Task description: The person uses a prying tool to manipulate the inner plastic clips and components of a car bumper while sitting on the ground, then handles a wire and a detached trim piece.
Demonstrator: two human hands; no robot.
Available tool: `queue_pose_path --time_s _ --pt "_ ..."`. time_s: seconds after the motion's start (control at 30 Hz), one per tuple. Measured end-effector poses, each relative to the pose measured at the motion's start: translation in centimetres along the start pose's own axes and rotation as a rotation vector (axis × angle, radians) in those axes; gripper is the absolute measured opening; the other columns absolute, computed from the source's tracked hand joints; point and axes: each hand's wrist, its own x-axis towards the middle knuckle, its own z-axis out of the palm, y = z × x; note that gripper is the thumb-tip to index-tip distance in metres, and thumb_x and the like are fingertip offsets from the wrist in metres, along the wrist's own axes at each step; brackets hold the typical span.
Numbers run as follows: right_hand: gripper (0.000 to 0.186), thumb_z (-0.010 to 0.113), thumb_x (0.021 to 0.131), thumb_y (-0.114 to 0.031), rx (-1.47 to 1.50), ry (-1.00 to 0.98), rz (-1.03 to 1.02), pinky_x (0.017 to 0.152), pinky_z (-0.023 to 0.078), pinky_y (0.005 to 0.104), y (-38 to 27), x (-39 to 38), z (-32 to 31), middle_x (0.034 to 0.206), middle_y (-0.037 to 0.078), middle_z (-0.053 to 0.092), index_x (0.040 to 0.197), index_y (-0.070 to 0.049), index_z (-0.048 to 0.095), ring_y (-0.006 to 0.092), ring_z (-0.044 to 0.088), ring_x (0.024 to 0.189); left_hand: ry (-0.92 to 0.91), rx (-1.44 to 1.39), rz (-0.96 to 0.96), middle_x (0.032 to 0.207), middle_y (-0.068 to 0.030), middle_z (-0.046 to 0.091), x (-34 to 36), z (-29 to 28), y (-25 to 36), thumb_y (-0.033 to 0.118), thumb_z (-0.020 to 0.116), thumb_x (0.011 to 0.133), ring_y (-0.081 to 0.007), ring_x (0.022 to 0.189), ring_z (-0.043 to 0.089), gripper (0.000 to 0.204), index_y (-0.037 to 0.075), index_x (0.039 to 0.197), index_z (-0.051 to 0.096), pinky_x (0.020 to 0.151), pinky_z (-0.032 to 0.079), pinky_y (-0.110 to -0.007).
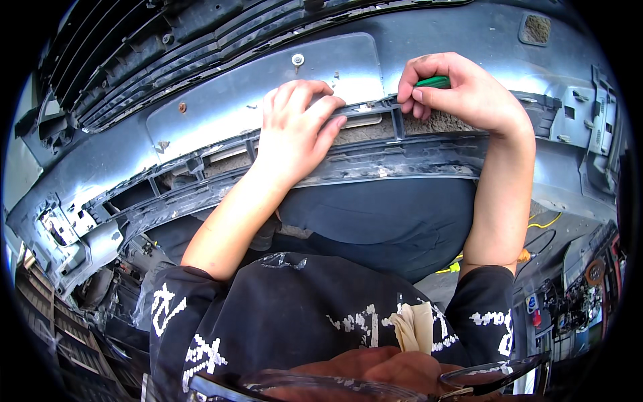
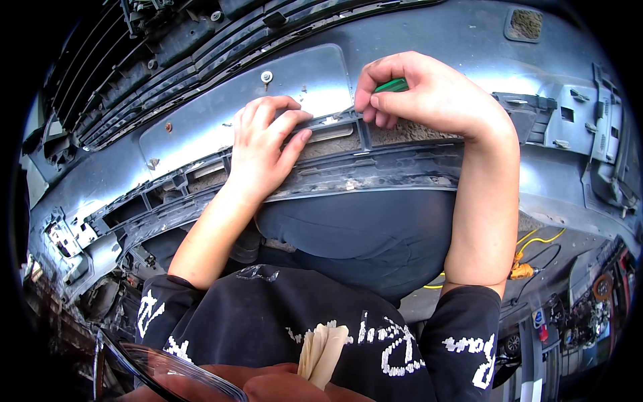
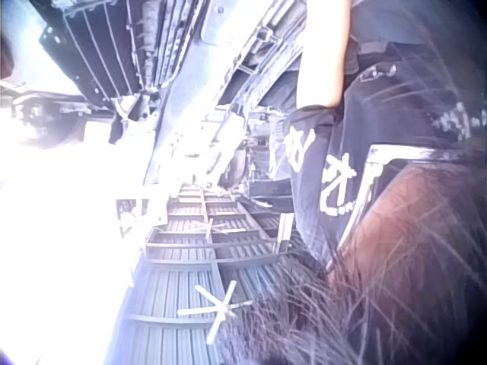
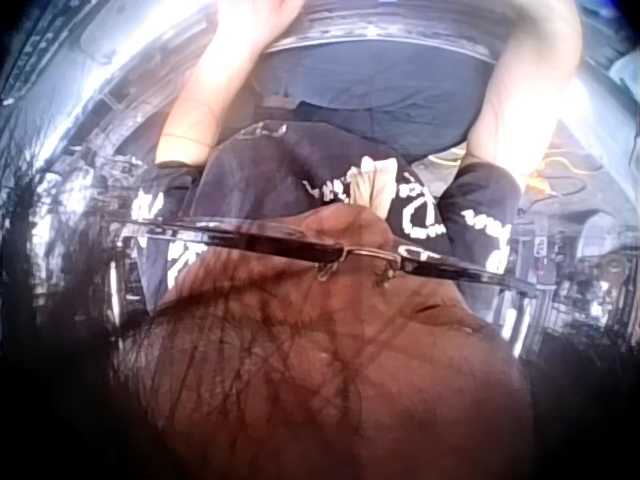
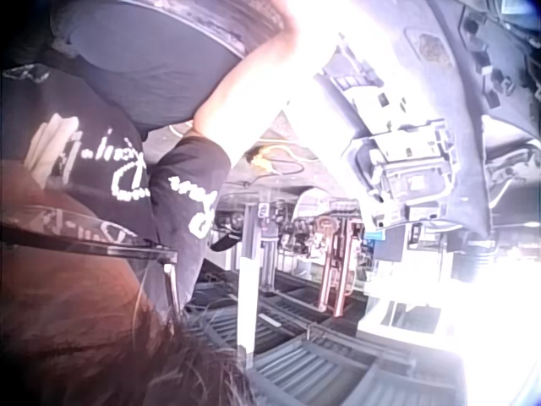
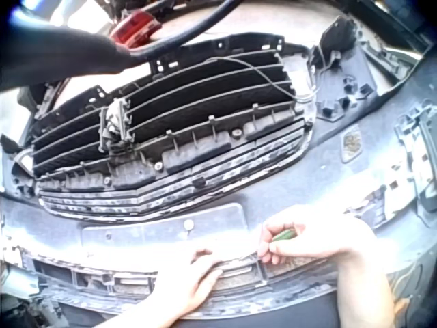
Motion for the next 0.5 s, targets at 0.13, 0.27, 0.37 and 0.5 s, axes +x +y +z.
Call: queue_pose_path --time_s 0.13,0.27,0.37,0.5 --pt "0.025 0.065 0.104 -0.007 -0.08 -0.045 -0.018 0.091 0.061 0.0295 0.1 -0.3 -0.4 0.104 0.006 0.081 0.119 0.004 0.081 0.0113 0.072 0.095 0.005 0.001 0.001 0.131 -0.0014 0.069 0.0 -0.1 0.0 0.028 0.085 0.096 -0.0296 0.132 0.06 0.025 0.019 0.118 0.079 0.113 0.043 -0.05" --pt "0.024 0.069 0.105 -0.01 -0.256 0.017 -0.156 0.09 0.06 0.0294 0.7 -0.4 0.5 0.107 0.007 0.081 0.121 0.003 0.081 0.0108 0.071 0.095 -0.001 0.002 0.009 0.13 -0.0032 0.07 0.1 -0.3 0.2 0.025 0.082 0.098 -0.0307 0.129 0.062 0.025 0.018 0.122 0.079 0.112 0.044 -0.049" --pt "0.024 0.07 0.108 -0.015 -0.088 0.122 -0.104 0.087 0.06 0.0289 -0.6 -0.1 1.1 0.109 0.008 0.08 0.125 0.001 0.077 0.0103 0.071 0.094 -0.001 0.002 0.008 0.13 -0.0033 0.07 0.0 -0.3 0.1 0.025 0.082 0.098 -0.0307 0.129 0.062 0.025 0.018 0.122 0.079 0.111 0.044 -0.049" --pt "0.029 0.073 0.112 -0.026 0.008 0.223 -0.024 0.078 0.06 0.0279 -1.0 0.5 1.7 0.101 0.008 0.081 0.125 -0.001 0.07 0.0107 0.074 0.088 0.002 -0.008 0.01 0.13 -0.0035 0.07 0.1 -0.3 0.2 0.025 0.082 0.097 -0.0308 0.129 0.062 0.025 0.018 0.122 0.079 0.111 0.045 -0.049"
